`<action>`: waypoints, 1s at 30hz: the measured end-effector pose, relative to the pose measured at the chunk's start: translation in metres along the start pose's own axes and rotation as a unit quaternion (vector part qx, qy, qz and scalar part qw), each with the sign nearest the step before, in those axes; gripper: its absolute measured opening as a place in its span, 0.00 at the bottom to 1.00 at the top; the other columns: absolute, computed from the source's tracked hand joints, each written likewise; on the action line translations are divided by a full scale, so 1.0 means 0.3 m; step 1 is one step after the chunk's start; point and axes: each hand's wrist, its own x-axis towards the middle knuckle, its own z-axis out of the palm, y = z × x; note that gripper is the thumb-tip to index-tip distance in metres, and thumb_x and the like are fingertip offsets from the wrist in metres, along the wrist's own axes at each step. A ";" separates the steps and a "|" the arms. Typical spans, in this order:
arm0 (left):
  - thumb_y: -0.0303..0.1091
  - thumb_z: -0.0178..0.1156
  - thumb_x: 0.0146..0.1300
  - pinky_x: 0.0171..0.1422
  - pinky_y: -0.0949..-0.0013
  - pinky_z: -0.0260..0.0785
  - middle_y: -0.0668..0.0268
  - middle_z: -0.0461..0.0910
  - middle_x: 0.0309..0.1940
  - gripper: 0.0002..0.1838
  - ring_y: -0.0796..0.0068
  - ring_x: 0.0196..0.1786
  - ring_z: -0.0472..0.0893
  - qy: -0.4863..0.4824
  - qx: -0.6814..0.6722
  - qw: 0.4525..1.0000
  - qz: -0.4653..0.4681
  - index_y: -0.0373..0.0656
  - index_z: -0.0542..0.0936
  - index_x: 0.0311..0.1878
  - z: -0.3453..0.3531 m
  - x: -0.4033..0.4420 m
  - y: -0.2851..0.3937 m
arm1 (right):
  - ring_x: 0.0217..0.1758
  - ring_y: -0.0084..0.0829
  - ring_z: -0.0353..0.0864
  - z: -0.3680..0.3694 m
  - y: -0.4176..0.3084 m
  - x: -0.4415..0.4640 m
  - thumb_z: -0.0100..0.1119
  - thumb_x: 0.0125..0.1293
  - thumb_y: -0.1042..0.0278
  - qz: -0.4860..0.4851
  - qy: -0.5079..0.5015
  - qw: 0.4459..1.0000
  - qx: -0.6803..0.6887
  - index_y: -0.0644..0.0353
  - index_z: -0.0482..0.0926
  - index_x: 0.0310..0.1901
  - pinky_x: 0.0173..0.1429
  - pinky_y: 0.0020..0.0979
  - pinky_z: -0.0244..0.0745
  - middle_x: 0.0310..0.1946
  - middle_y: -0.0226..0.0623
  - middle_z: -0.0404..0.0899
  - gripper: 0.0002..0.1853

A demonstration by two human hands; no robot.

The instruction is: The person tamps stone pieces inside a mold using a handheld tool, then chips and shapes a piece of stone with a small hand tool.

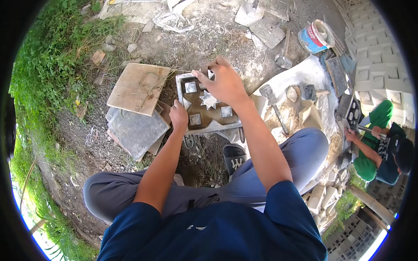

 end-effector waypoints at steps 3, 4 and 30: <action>0.52 0.35 0.77 0.62 0.41 0.64 0.32 0.80 0.48 0.35 0.30 0.56 0.76 -0.003 0.014 1.000 -0.001 0.26 0.81 0.48 0.003 0.008 -0.008 | 0.44 0.43 0.81 -0.023 0.007 -0.022 0.67 0.67 0.50 -0.035 -0.014 0.999 0.006 0.65 0.83 0.37 0.51 0.39 0.76 0.38 0.40 0.76 0.21; 0.52 0.35 0.77 0.62 0.41 0.64 0.32 0.80 0.48 0.35 0.30 0.56 0.76 -0.001 0.010 1.000 0.000 0.26 0.81 0.48 0.001 0.002 -0.007 | 0.44 0.43 0.81 -0.035 0.003 -0.034 0.67 0.67 0.50 -0.039 -0.014 0.999 0.004 0.65 0.83 0.37 0.51 0.39 0.76 0.38 0.40 0.76 0.21; 0.49 0.51 0.72 0.62 0.45 0.70 0.39 0.81 0.49 0.27 0.39 0.57 0.79 0.030 0.128 0.970 0.203 0.37 0.76 0.63 -0.087 0.052 0.081 | 0.44 0.52 0.82 -0.141 -0.173 -0.050 0.62 0.69 0.54 -0.153 -0.095 0.979 -0.092 0.62 0.80 0.40 0.48 0.46 0.76 0.37 0.48 0.82 0.17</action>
